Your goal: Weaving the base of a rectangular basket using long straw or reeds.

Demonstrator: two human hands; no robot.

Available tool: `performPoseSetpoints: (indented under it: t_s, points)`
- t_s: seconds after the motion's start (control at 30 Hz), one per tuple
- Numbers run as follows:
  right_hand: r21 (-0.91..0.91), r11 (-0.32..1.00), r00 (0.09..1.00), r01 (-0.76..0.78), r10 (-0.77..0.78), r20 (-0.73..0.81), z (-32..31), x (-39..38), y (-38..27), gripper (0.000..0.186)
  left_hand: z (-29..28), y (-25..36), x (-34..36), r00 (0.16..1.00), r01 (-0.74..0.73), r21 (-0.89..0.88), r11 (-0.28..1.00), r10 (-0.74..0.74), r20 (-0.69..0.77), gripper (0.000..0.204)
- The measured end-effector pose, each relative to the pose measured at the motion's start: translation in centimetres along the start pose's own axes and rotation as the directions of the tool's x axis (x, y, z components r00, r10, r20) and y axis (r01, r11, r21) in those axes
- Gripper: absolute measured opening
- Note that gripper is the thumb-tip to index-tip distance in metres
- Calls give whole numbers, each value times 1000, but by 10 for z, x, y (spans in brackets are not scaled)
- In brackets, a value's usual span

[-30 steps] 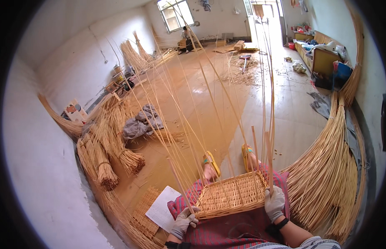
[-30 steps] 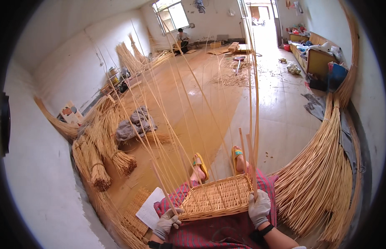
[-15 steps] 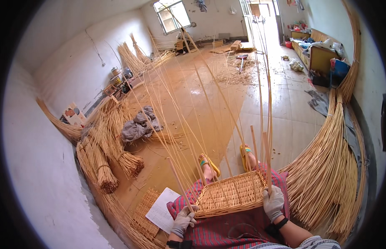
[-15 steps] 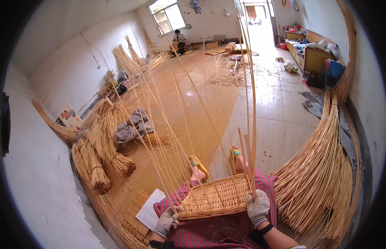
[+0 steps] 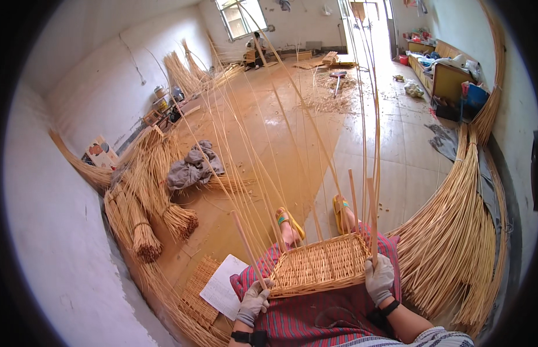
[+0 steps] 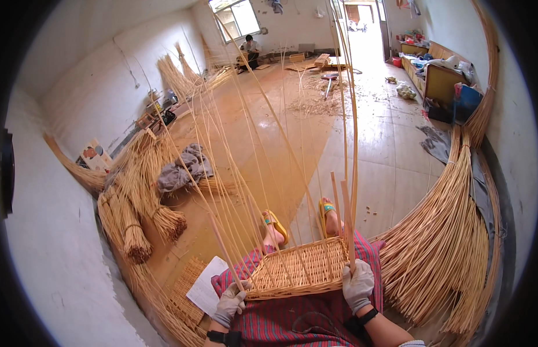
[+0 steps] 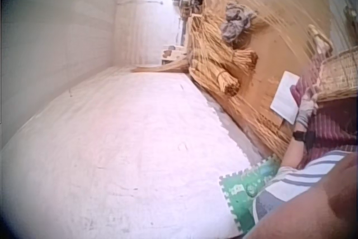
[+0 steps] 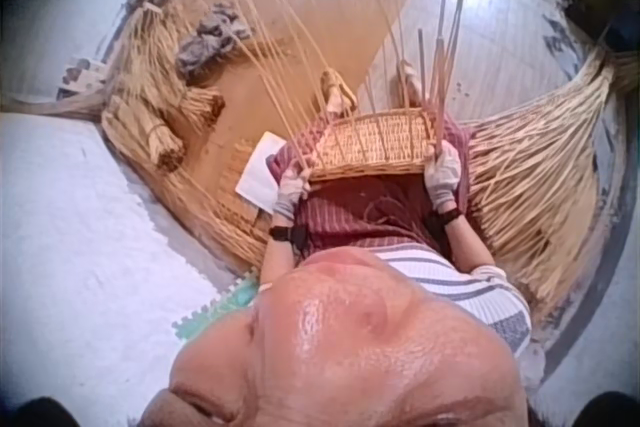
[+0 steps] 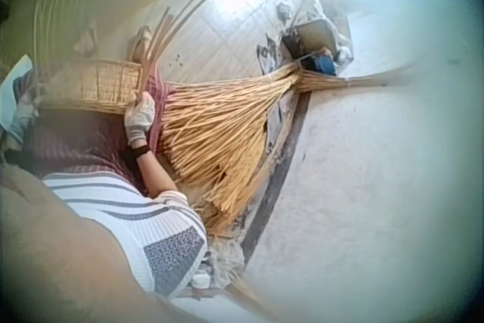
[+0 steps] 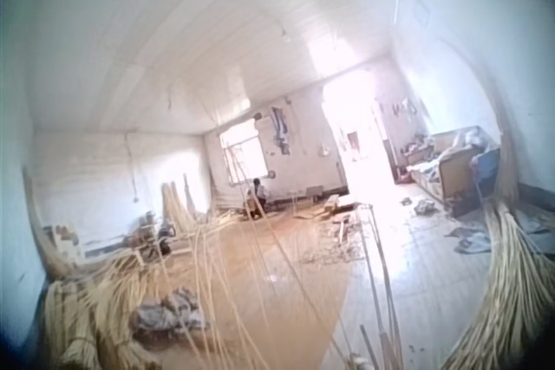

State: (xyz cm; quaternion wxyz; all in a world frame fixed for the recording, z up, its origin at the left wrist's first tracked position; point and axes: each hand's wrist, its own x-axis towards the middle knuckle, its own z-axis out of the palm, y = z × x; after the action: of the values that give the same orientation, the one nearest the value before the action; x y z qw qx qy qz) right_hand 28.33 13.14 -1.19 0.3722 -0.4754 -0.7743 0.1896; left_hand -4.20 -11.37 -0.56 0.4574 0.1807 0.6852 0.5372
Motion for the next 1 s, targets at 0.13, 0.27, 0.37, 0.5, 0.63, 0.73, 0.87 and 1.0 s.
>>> performPoseSetpoints:
  t_s: [0.13,0.27,0.37,0.5,0.63,0.73,0.87,1.0]
  points:
    - [-3,1000,1000,3,-3,1,0,1,1,16,-10,3,0,992,16,-134,991,1,123,39]
    - [-1,1000,1000,3,-3,-7,1,0,1,16,-19,9,-6,978,58,-219,974,-12,206,44]
    - [11,1000,1000,-3,3,3,3,-3,2,16,-29,3,-5,971,75,-211,975,-23,238,45]
    - [-39,999,999,-7,6,-32,1,-4,2,18,-24,-4,1,984,25,-70,997,-13,175,40]
    - [-25,1000,997,-2,0,-73,9,5,9,27,-5,7,1,995,-99,-58,993,100,9,37]
    - [129,991,999,-30,32,-15,4,2,0,37,32,-16,-3,890,-340,-74,937,295,-347,48]
    - [315,936,985,159,-129,-115,-35,32,-33,50,93,46,-31,539,-536,819,203,829,148,53]
    - [623,750,961,-222,60,269,-1,58,-69,46,146,71,-10,553,-673,735,-84,603,575,84]
